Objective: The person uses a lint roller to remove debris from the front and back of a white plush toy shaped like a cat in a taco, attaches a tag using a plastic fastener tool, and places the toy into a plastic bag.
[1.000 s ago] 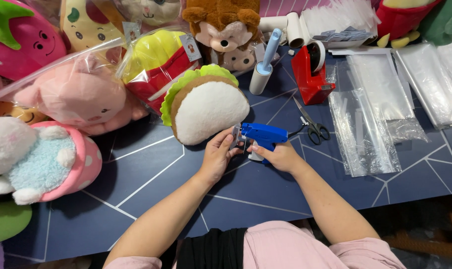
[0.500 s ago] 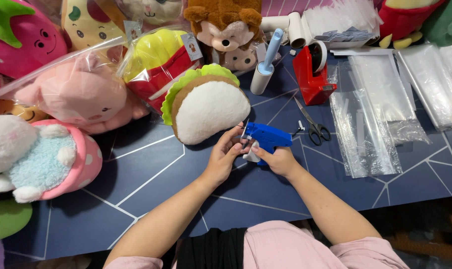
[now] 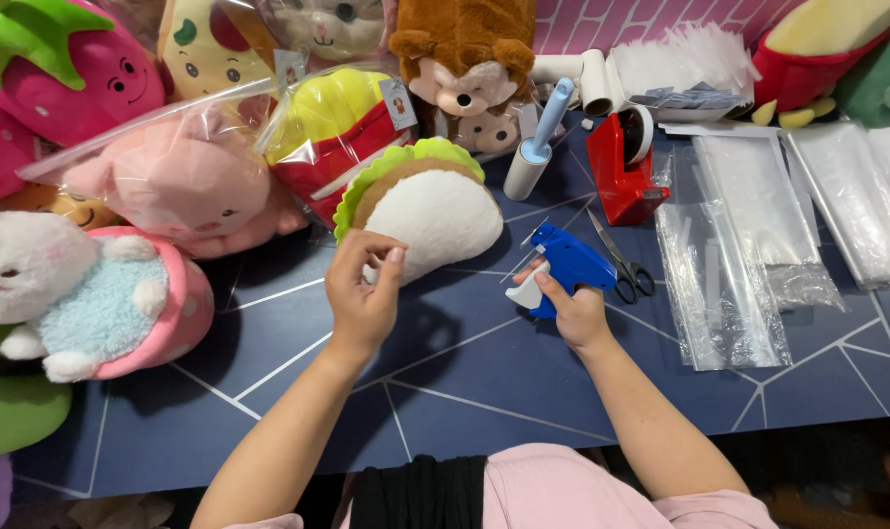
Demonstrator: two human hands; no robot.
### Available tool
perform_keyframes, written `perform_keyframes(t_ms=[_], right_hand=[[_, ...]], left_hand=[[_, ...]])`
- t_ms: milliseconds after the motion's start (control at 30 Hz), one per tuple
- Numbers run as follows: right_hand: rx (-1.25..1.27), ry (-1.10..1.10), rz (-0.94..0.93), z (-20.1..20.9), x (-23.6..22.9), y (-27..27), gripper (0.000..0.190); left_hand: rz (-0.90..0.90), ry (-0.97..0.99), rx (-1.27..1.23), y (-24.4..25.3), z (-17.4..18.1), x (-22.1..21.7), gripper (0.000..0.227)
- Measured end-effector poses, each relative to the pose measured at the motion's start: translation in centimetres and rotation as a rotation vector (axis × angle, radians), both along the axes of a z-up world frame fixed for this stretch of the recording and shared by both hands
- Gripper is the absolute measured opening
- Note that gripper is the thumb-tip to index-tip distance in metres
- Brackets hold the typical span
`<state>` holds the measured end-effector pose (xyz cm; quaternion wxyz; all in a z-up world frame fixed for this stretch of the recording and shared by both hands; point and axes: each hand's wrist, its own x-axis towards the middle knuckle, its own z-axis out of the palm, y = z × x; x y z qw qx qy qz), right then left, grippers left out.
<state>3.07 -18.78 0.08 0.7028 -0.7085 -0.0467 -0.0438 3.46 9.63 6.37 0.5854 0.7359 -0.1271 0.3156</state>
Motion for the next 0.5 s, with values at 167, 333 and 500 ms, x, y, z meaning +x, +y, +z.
perform_keyframes(t_ms=[167,333,500], right_hand=[[-0.097,0.070,-0.006,2.0,0.7,0.8,0.025],[-0.188,0.078,0.010,2.2,2.9,1.0,0.026],[-0.237,0.033,-0.002,3.6,3.9,2.2,0.026]], left_hand=[[0.158,-0.107,0.196,2.1,1.6,1.9,0.008],[0.228,-0.162,0.414,0.5,2.0,4.5,0.003],[0.223,-0.106,0.508,-0.7,1.9,6.8,0.004]])
